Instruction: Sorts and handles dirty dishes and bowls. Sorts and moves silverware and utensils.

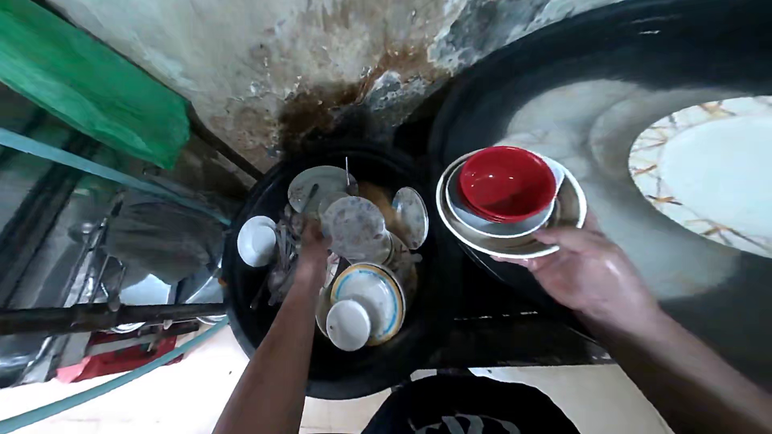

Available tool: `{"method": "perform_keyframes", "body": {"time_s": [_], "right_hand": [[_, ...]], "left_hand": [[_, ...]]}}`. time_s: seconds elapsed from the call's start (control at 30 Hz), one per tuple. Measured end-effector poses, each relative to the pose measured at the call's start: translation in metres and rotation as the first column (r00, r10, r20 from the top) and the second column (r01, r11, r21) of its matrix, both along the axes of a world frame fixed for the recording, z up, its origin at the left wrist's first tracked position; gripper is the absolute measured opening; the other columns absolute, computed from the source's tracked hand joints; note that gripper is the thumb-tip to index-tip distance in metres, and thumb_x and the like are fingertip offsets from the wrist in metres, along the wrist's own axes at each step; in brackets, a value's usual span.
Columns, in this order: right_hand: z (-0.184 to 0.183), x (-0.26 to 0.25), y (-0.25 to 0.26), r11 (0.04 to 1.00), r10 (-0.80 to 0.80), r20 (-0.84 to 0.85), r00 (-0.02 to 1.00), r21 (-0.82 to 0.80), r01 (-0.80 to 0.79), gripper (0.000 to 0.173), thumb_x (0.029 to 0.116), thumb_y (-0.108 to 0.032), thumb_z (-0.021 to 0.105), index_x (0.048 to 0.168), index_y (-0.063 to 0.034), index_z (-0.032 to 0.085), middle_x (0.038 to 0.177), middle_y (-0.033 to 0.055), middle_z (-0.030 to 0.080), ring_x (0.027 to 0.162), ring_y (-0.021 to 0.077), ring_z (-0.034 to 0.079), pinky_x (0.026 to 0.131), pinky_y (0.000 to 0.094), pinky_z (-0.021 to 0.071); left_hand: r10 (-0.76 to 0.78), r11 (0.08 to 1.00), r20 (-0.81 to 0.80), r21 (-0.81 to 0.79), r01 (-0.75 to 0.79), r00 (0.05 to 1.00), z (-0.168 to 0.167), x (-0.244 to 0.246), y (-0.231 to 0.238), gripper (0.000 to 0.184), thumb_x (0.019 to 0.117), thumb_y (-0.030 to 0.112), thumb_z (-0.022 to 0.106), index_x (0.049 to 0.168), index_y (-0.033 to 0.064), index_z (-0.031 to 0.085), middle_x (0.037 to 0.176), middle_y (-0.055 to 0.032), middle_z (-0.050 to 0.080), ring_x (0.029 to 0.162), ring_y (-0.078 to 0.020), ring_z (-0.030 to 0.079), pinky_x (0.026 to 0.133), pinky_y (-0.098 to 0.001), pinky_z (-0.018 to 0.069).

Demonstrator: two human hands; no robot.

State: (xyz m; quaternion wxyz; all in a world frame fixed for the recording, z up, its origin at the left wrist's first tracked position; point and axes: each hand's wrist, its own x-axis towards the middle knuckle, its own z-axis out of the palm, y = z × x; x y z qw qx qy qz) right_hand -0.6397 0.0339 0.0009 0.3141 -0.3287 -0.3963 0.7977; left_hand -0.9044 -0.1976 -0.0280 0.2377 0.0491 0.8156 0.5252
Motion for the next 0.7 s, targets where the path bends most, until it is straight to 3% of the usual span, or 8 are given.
{"method": "perform_keyframes", "body": {"time_s": [0.07,0.1,0.17,0.27,0.33,0.43,0.6,0.7], "right_hand": [[0.000,0.000,-0.001,1.000,-0.009,0.003,1.000,-0.015,0.009,0.062,0.0891,0.001,0.043,0.146,-0.0253,0.040,0.116,0.0082,0.069,0.085,0.0268,0.075,0.060,0.0481,0.0646],[0.001,0.000,-0.002,1.000,-0.007,0.006,1.000,-0.016,0.007,0.062,0.0886,0.001,0.043,0.145,-0.0255,0.042,0.116,0.0075,0.069,0.085,0.0256,0.075,0.060,0.0471,0.0645],[0.001,0.000,-0.001,1.000,-0.006,-0.001,1.000,-0.018,0.006,0.060,0.0874,0.001,0.043,0.141,-0.0245,0.045,0.113,0.0076,0.070,0.082,0.0250,0.075,0.059,0.0460,0.0644],[0.000,0.000,-0.001,1.000,0.005,-0.015,1.000,-0.020,-0.005,0.057,0.0876,0.001,0.044,0.140,-0.0219,0.046,0.112,0.0098,0.070,0.078,0.0262,0.075,0.057,0.0456,0.0638],[0.000,0.002,0.000,0.999,0.036,-0.001,0.999,-0.011,-0.036,0.057,0.0895,0.001,0.042,0.141,-0.0235,0.044,0.114,0.0090,0.069,0.081,0.0257,0.075,0.059,0.0459,0.0638],[0.002,-0.001,0.000,0.999,0.013,0.011,1.000,-0.038,-0.012,0.057,0.0893,0.002,0.042,0.141,-0.0223,0.044,0.114,0.0100,0.070,0.082,0.0273,0.075,0.059,0.0471,0.0640],[-0.001,-0.001,0.001,0.999,0.027,-0.026,0.999,-0.034,-0.028,0.058,0.0890,0.001,0.043,0.143,-0.0224,0.044,0.111,0.0098,0.071,0.079,0.0249,0.075,0.058,0.0434,0.0643],[-0.002,0.000,0.001,0.999,0.029,-0.036,0.999,-0.027,-0.030,0.056,0.0912,0.001,0.044,0.143,-0.0212,0.044,0.112,0.0106,0.071,0.080,0.0249,0.075,0.059,0.0430,0.0644]], "left_hand": [[-0.160,0.956,-0.124,-0.266,0.123,0.979,0.006,0.009,-0.004,0.068,0.0977,0.006,0.064,0.158,0.0065,0.033,0.153,-0.0210,0.045,0.136,-0.0352,0.050,0.108,-0.0546,0.0465],[-0.275,0.900,-0.171,-0.392,0.191,0.946,0.014,0.019,-0.007,0.060,0.0994,0.008,0.063,0.154,0.0044,0.040,0.153,-0.0239,0.046,0.135,-0.0406,0.051,0.107,-0.0588,0.0460],[-0.540,0.745,-0.178,-0.556,0.369,0.823,0.026,0.043,-0.011,0.041,0.1026,0.012,0.060,0.143,0.0056,0.057,0.146,-0.0205,0.055,0.127,-0.0371,0.059,0.105,-0.0542,0.0492],[-0.781,0.495,-0.043,-0.651,0.576,0.623,0.013,0.066,-0.009,0.045,0.1018,0.022,0.062,0.146,0.0134,0.057,0.156,-0.0104,0.048,0.141,-0.0285,0.048,0.114,-0.0504,0.0439],[-0.872,0.343,-0.001,-0.714,0.610,0.489,0.000,0.072,-0.006,0.048,0.1022,0.031,0.061,0.149,0.0197,0.055,0.162,-0.0050,0.040,0.152,-0.0252,0.033,0.122,-0.0502,0.0321],[-0.953,0.220,-0.033,-0.756,0.616,0.301,-0.010,0.074,-0.013,0.046,0.1037,0.036,0.057,0.149,0.0293,0.054,0.164,-0.0007,0.038,0.156,-0.0240,0.023,0.126,-0.0525,0.0198],[-0.914,0.125,0.116,-0.832,0.541,0.390,0.006,0.060,-0.037,0.049,0.1058,0.050,0.046,0.148,0.0284,0.055,0.166,0.0016,0.036,0.156,-0.0276,0.024,0.123,-0.0630,0.0191],[-0.910,0.132,0.097,-0.854,0.503,0.404,0.018,0.056,-0.023,0.046,0.1065,0.049,0.046,0.127,0.0169,0.072,0.156,-0.0042,0.049,0.151,-0.0298,0.033,0.122,-0.0571,0.0261]]}}
